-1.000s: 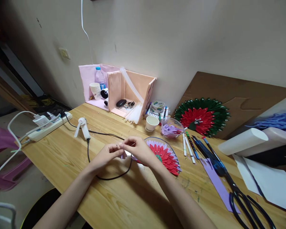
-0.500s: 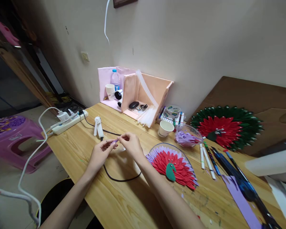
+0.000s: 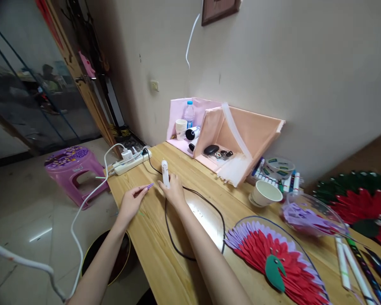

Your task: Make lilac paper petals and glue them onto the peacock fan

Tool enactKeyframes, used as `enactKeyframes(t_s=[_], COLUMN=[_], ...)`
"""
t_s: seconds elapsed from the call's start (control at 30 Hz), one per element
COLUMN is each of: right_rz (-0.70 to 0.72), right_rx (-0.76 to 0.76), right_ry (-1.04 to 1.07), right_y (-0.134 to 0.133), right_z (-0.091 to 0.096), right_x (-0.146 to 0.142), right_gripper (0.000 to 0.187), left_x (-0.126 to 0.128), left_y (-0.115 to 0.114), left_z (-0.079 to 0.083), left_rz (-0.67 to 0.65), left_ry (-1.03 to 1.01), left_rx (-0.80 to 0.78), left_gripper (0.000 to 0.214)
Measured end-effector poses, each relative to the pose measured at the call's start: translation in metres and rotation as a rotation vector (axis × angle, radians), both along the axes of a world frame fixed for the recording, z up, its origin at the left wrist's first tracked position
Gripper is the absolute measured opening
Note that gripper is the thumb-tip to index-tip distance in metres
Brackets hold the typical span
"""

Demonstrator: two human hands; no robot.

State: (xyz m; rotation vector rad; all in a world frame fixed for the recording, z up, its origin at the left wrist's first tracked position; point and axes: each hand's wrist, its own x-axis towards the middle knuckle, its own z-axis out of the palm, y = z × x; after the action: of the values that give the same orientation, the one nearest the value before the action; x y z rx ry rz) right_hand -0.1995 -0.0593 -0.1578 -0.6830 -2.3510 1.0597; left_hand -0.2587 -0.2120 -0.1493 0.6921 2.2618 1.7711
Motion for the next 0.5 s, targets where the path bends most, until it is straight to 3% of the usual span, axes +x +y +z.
enactKeyframes(t_s=[0.2,0.33,0.5], right_rz=[-0.015,-0.018,0.053], right_rx=[-0.004,-0.039,-0.236], right_ry=[0.001,0.060,0.119], right_y=[-0.002,-0.009,-0.021], right_z=[0.007,0.018,0.019], right_x=[-0.009,0.020,0.064], right_gripper=[0.021,0.028,0.033], left_x=[-0.006,-0.006,-0.009], left_y=[0.002,0.002,0.003], left_z=[-0.002,-0.006,-0.008], left_rz=[0.038,0.089,0.128], left_ry=[-0.074,-0.105,-0.146], left_rx=[0.065,0.097,0.143], left_gripper=[0.021,0.020,0.023])
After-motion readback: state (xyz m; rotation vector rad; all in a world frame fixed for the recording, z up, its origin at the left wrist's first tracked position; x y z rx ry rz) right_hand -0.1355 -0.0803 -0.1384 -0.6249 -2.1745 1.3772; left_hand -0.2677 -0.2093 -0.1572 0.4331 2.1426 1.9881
